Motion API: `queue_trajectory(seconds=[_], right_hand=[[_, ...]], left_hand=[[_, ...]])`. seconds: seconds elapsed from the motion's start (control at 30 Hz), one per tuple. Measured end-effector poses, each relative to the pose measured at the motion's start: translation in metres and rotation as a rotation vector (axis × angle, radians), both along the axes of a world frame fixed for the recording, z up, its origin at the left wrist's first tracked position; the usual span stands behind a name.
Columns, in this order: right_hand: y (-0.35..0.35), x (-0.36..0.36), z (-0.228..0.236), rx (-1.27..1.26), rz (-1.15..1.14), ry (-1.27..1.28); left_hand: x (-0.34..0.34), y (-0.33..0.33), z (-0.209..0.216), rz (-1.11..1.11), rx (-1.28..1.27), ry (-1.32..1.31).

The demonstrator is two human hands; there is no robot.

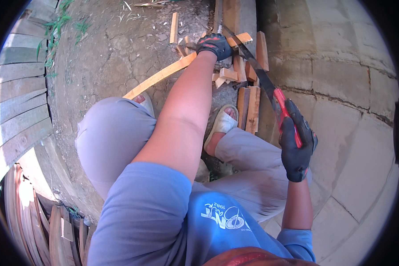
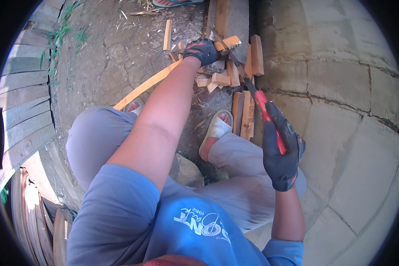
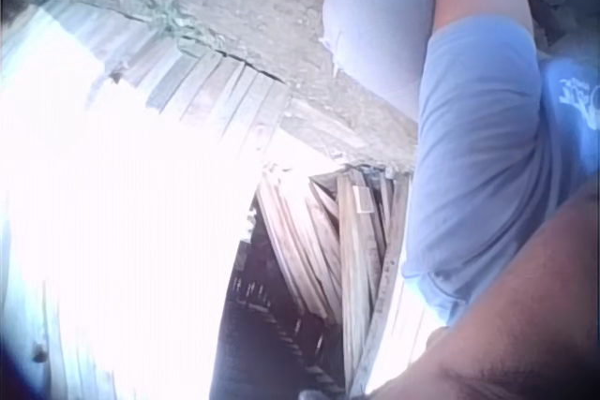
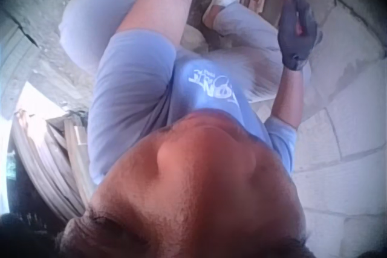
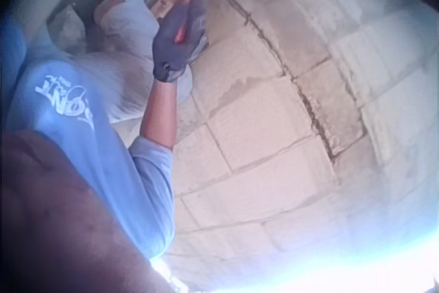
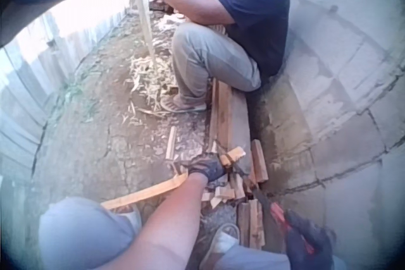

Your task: The person sits on the ground and uses a hand saw to cut a long wooden stick into smaller pieces. They hold the wood steady with their left hand and saw with their right hand, periodically adjusting the wood's position to complete the cuts.

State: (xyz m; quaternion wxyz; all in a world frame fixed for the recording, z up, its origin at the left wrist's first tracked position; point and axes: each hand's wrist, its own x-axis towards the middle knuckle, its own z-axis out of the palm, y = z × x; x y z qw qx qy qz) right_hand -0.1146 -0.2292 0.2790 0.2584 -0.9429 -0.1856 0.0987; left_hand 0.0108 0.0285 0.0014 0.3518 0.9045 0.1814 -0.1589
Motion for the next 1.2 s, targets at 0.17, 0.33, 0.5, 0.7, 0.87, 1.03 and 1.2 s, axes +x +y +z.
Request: queue_trajectory(seconds=[0.17,0.33,0.5,0.7,0.87,1.03,1.2], right_hand=[[0.058,0.062,-0.084,0.050,0.125,-0.165],[0.117,0.117,-0.137,0.073,0.125,-0.160],[0.092,0.132,-0.142,0.278,0.030,-0.143],[0.046,0.051,-0.043,0.141,-0.034,-0.006],[-0.003,0.007,-0.025,0.083,-0.144,0.009],[0.010,0.006,-0.022,0.093,-0.047,-0.022],[0.014,0.001,-0.035,0.151,0.040,-0.146]], left_hand=[[-0.001,-0.002,-0.010,0.002,-0.004,-0.036],[-0.001,-0.001,-0.003,0.037,-0.075,-0.013],[0.007,0.015,0.016,-0.135,-0.104,0.043],[0.012,0.033,0.007,-0.014,-0.469,0.220],[0.003,0.009,-0.001,-0.025,-0.795,0.336],[-0.001,0.006,0.008,-0.153,-0.462,0.161],[-0.007,-0.015,-0.016,-0.083,0.121,-0.122]])
